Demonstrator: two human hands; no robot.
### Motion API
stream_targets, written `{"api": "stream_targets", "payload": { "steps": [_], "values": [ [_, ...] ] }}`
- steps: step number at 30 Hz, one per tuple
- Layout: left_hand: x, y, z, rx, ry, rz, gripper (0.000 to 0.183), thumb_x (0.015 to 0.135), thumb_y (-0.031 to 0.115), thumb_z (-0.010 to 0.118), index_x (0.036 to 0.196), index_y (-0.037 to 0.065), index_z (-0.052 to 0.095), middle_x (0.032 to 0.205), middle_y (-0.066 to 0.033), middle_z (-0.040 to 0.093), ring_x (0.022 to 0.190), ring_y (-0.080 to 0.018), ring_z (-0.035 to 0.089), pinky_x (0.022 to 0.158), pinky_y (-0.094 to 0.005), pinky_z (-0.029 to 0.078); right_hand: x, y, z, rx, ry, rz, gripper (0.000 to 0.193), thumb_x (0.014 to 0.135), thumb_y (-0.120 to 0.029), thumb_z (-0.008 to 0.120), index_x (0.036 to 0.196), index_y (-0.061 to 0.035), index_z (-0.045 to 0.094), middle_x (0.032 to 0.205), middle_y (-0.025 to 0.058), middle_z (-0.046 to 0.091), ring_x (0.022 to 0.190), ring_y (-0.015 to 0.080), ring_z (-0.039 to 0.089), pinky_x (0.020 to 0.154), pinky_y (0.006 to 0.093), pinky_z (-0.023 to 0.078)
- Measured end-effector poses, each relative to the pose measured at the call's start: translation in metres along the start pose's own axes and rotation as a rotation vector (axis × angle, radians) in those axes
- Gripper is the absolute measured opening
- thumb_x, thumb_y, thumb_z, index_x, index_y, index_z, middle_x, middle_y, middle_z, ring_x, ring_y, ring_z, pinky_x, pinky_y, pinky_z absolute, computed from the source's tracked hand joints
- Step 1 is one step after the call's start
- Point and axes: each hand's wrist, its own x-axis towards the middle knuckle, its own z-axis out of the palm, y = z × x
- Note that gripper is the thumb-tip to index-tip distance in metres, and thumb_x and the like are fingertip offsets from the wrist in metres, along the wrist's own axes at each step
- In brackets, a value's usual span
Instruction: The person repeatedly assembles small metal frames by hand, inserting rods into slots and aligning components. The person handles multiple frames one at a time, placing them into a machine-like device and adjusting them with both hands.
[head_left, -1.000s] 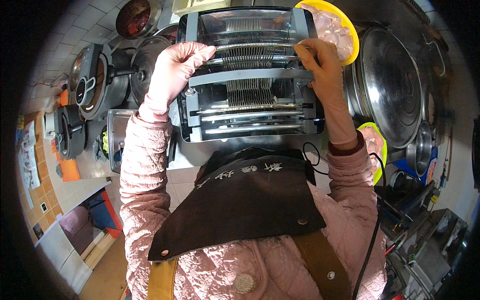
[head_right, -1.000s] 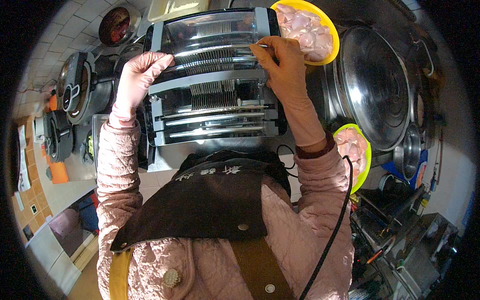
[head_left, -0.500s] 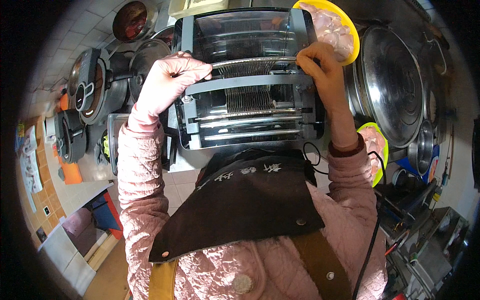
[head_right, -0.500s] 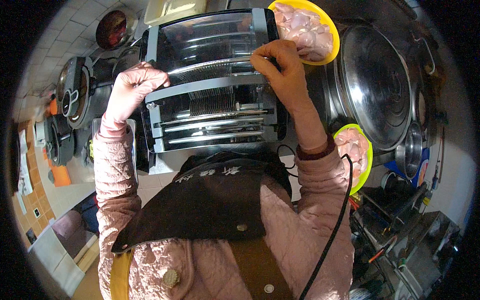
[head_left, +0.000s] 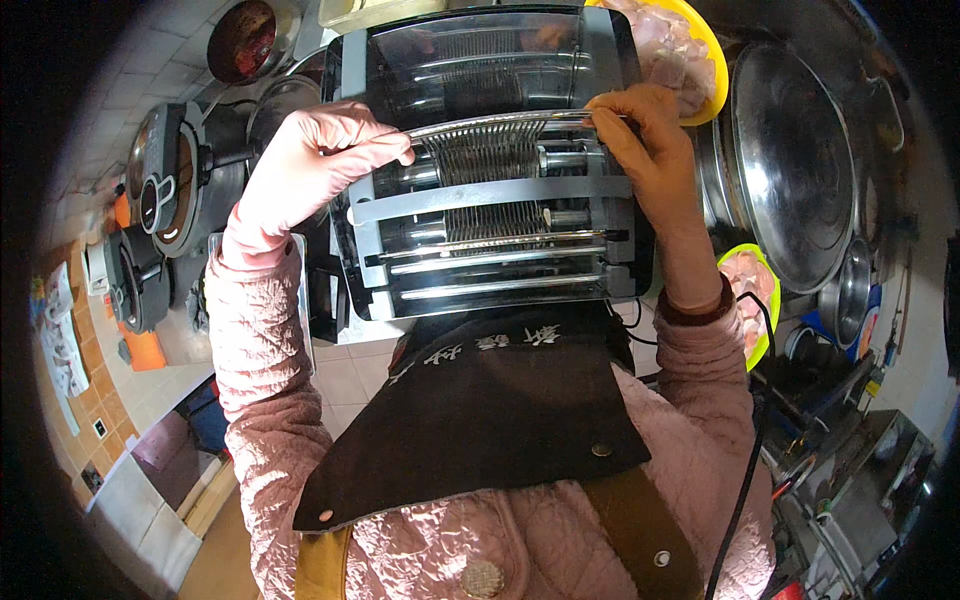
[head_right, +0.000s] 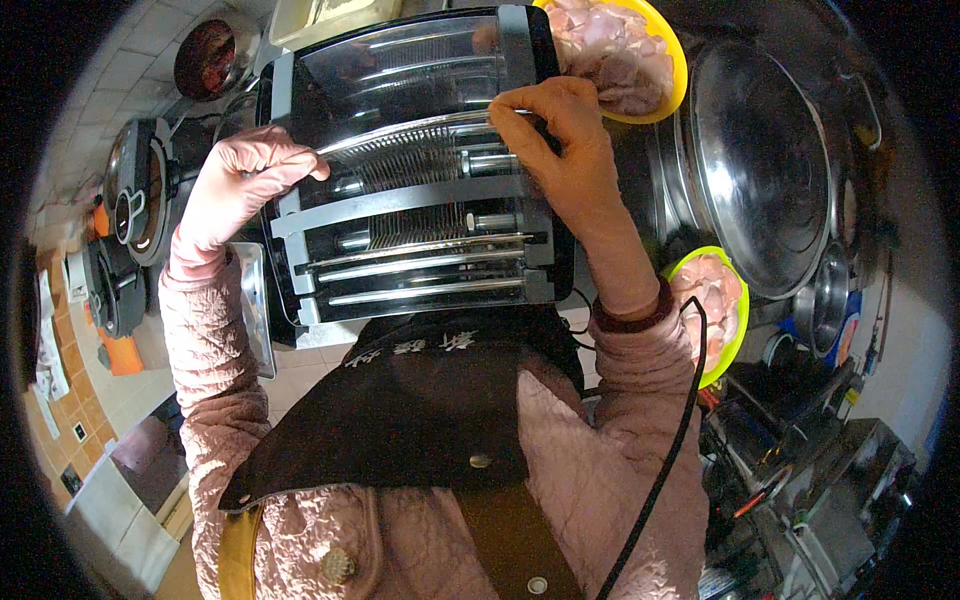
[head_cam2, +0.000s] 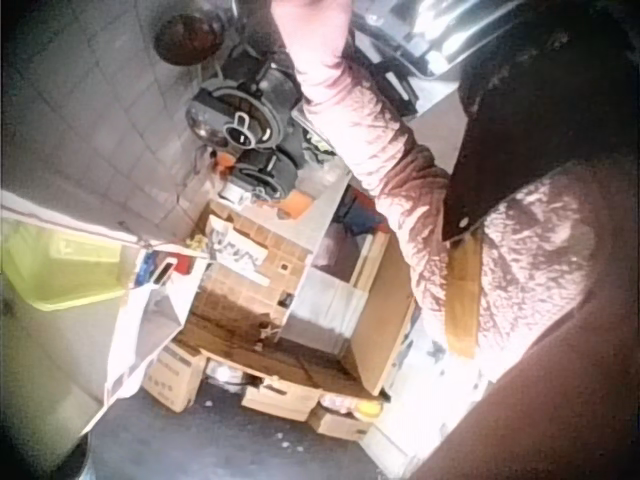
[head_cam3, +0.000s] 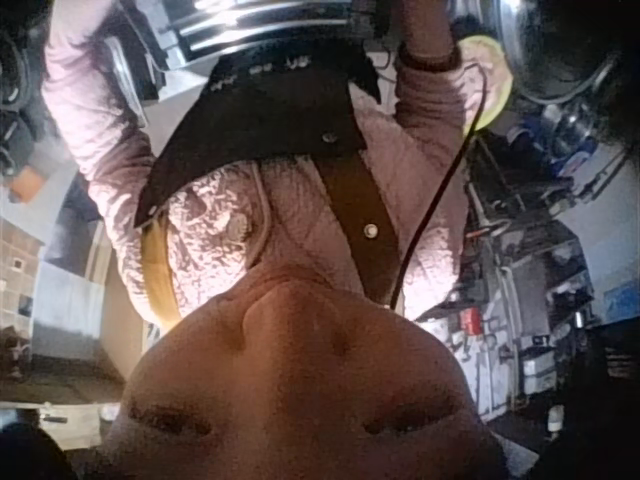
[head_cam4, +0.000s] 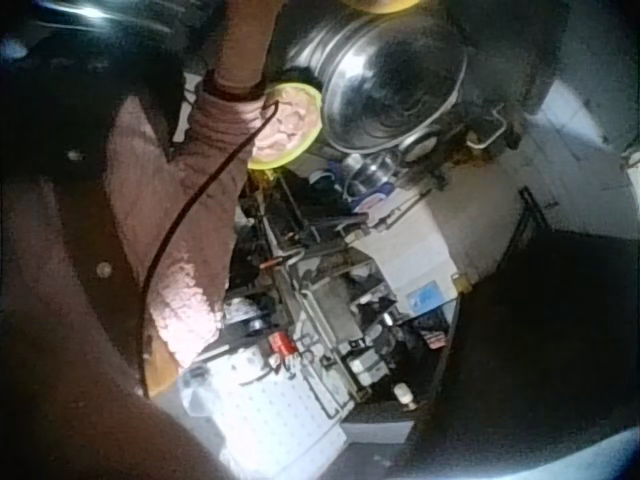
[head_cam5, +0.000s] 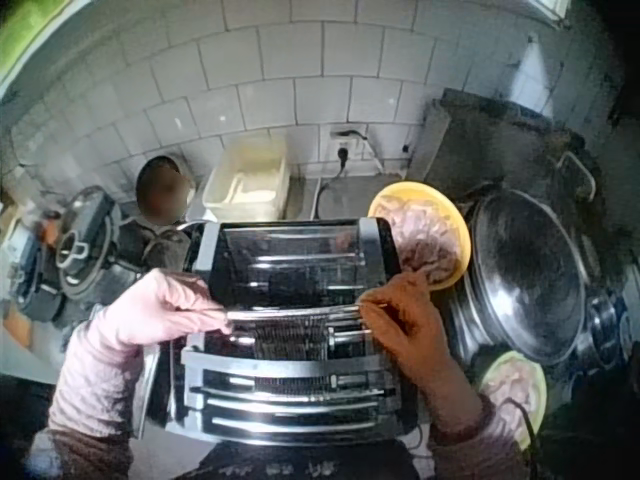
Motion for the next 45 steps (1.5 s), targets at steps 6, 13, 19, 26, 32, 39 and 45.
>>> {"api": "stream_targets", "payload": {
  "steps": [6, 13, 19, 26, 32, 39, 45],
  "values": [
    [-0.003, -0.007, 0.007, 0.063, 0.088, 0.150, 0.015, 0.094, 0.011, 0.081, 0.104, 0.001, 0.083, 0.095, -0.0038, 0.076, 0.083, -0.0095, 0.061, 0.076, -0.0257, 0.050, -0.001, 0.000, 0.005, 0.109, 0.070, 0.077, 0.016, 0.094, -0.020, 0.078, 0.104, -0.0076, 0.077, 0.095, 0.0030, 0.067, 0.103, 0.0203, 0.057, 0.088, 0.0338, 0.047],
    [-0.012, -0.003, 0.008, 0.063, 0.135, 0.178, 0.019, 0.091, 0.012, 0.084, 0.106, 0.001, 0.083, 0.086, -0.0008, 0.071, 0.082, -0.0124, 0.058, 0.077, -0.0280, 0.049, 0.001, -0.001, 0.001, 0.051, 0.066, -0.086, 0.010, 0.090, -0.011, 0.077, 0.098, -0.0066, 0.074, 0.093, 0.0027, 0.064, 0.100, 0.0187, 0.057, 0.088, 0.0338, 0.045],
    [-0.012, -0.001, 0.006, 0.207, -0.023, 0.187, 0.019, 0.090, 0.012, 0.084, 0.106, 0.003, 0.083, 0.086, -0.0029, 0.069, 0.083, -0.0150, 0.058, 0.077, -0.0303, 0.050, 0.005, 0.001, -0.004, 0.028, -0.021, -0.210, 0.007, 0.084, -0.010, 0.080, 0.085, -0.0079, 0.074, 0.083, 0.0022, 0.065, 0.091, 0.0195, 0.059, 0.085, 0.0353, 0.045],
    [-0.002, -0.008, -0.004, 0.403, -0.025, 0.243, 0.020, 0.091, 0.013, 0.082, 0.110, 0.006, 0.082, 0.097, -0.0040, 0.069, 0.095, -0.0195, 0.060, 0.087, -0.0325, 0.051, 0.005, 0.003, 0.002, 0.102, 0.032, -0.120, 0.008, 0.087, -0.012, 0.081, 0.088, -0.0067, 0.075, 0.090, 0.0035, 0.069, 0.096, 0.0201, 0.064, 0.089, 0.0340, 0.047],
    [0.005, -0.012, -0.002, 0.490, 0.065, 0.303, 0.023, 0.090, 0.013, 0.082, 0.113, 0.008, 0.083, 0.105, -0.0055, 0.070, 0.102, -0.0209, 0.061, 0.095, -0.0331, 0.049, 0.001, 0.004, 0.005, -0.012, 0.075, -0.090, 0.020, 0.096, -0.012, 0.077, 0.115, -0.0072, 0.078, 0.133, 0.0053, 0.064, 0.118, 0.0168, 0.063, 0.102, 0.0305, 0.049],
    [0.004, -0.016, 0.013, 0.274, 0.155, 0.278, 0.032, 0.092, 0.002, 0.077, 0.124, 0.006, 0.080, 0.105, 0.0007, 0.067, 0.103, -0.0159, 0.056, 0.099, -0.0297, 0.046, 0.003, 0.009, 0.001, 0.239, 0.041, 0.011, 0.016, 0.093, -0.012, 0.073, 0.106, -0.0082, 0.081, 0.127, 0.0074, 0.068, 0.121, 0.0216, 0.062, 0.104, 0.0335, 0.048],
    [0.004, -0.023, 0.008, -0.170, 0.015, 0.047, 0.033, 0.095, -0.006, 0.071, 0.127, 0.001, 0.076, 0.115, 0.0008, 0.074, 0.103, -0.0122, 0.060, 0.093, -0.0246, 0.050, 0.002, 0.009, 0.002, 0.304, 0.179, 0.021, 0.023, 0.095, -0.006, 0.070, 0.117, -0.0088, 0.078, 0.125, 0.0067, 0.069, 0.125, 0.0195, 0.061, 0.107, 0.0346, 0.047]
  ]
}}
